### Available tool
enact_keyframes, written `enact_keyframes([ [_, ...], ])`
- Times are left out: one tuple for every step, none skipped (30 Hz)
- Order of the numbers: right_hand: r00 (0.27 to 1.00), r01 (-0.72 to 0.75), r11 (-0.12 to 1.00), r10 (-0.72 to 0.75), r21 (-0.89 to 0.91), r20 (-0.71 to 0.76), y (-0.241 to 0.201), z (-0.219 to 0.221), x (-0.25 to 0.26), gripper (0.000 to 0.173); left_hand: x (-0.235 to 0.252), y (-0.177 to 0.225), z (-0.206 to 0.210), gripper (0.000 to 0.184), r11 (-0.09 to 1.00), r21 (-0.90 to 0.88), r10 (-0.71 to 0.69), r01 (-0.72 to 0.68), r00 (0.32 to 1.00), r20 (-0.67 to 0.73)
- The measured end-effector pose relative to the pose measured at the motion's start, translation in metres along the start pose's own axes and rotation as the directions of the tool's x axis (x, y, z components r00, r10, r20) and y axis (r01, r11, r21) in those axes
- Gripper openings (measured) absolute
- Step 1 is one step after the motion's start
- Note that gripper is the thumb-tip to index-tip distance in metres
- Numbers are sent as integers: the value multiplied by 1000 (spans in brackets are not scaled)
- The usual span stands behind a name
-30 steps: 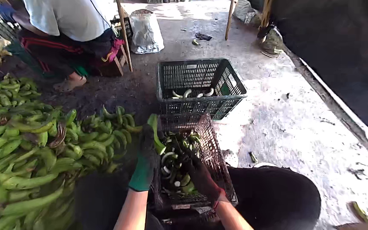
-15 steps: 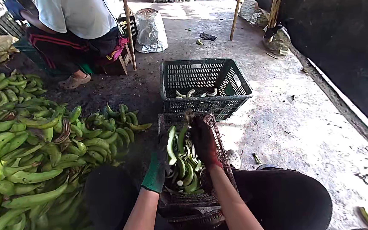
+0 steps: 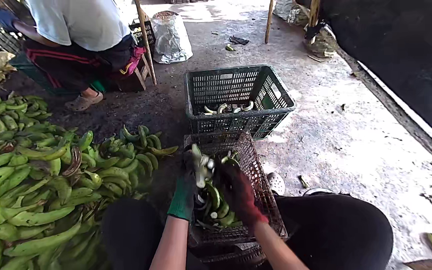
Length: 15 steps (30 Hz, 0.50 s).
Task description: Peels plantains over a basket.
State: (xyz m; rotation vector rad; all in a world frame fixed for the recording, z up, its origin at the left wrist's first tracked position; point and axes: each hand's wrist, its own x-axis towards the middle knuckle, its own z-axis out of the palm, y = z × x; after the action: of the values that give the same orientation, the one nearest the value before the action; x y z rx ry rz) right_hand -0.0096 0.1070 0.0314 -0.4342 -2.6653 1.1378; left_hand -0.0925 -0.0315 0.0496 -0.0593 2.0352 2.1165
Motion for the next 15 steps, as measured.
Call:
enact_keyframes([
  [998, 63, 998, -63, 20, 17, 3, 9, -19, 44, 6, -2, -2, 44, 1000, -12, 18, -18, 1000, 0],
  [994, 110, 994, -110, 26, -3, 6, 14, -29, 44, 10, -4, -1, 43, 999, -25, 36, -35, 999, 15],
  [991, 125, 992, -125, -2, -36, 7, 14, -27, 45, 7, -3, 1, 41, 1000, -30, 5, -4, 999, 45],
  [994, 95, 995, -97, -42, -49, 6, 7, -14, 47, 1, -4, 4, 38, 999, -9, -40, 41, 995, 89],
  [999, 29, 996, -32, -86, -35, 3, -4, 7, 46, -4, -5, 9, 38, 996, 40, -82, 77, 986, 146],
  [999, -51, 991, 51, -122, -7, -1, -16, 31, 44, -8, -7, 15, 37, 991, 94, -114, 97, 975, 192],
  [993, -120, 986, 121, -120, 3, -2, -26, 51, 43, -11, -8, 22, 37, 986, 138, -123, 95, 970, 210],
  [988, -155, 984, 155, -86, -13, 2, -30, 61, 42, -14, -9, 27, 37, 988, 139, -95, 69, 976, 196],
  [988, -150, 988, 149, -44, -37, 3, -29, 60, 42, -11, -11, 29, 38, 995, 101, -36, 20, 988, 152],
  [992, -118, 993, 117, -21, -48, 3, -21, 51, 43, -3, -12, 30, 39, 998, 39, 42, -45, 996, 83],
  [995, -88, 996, 87, -8, -41, 2, -9, 31, 45, 5, -11, 31, 42, 995, -19, 94, -94, 995, -13],
  [998, -56, 998, 56, -5, -36, 2, 6, 6, 47, 12, -9, 30, 46, 990, -72, 117, -124, 988, -99],
  [998, -55, 998, 56, 16, -15, 0, 17, -17, 49, 18, -9, 29, 50, 981, -117, 132, -153, 976, -172],
  [998, -61, 997, 62, 40, -15, 1, 25, -33, 50, 21, -11, 29, 57, 968, -160, 151, -192, 959, -239],
  [998, -41, 999, 43, 35, -55, 3, 29, -39, 51, 22, -13, 29, 60, 954, -204, 157, -220, 946, -284],
])
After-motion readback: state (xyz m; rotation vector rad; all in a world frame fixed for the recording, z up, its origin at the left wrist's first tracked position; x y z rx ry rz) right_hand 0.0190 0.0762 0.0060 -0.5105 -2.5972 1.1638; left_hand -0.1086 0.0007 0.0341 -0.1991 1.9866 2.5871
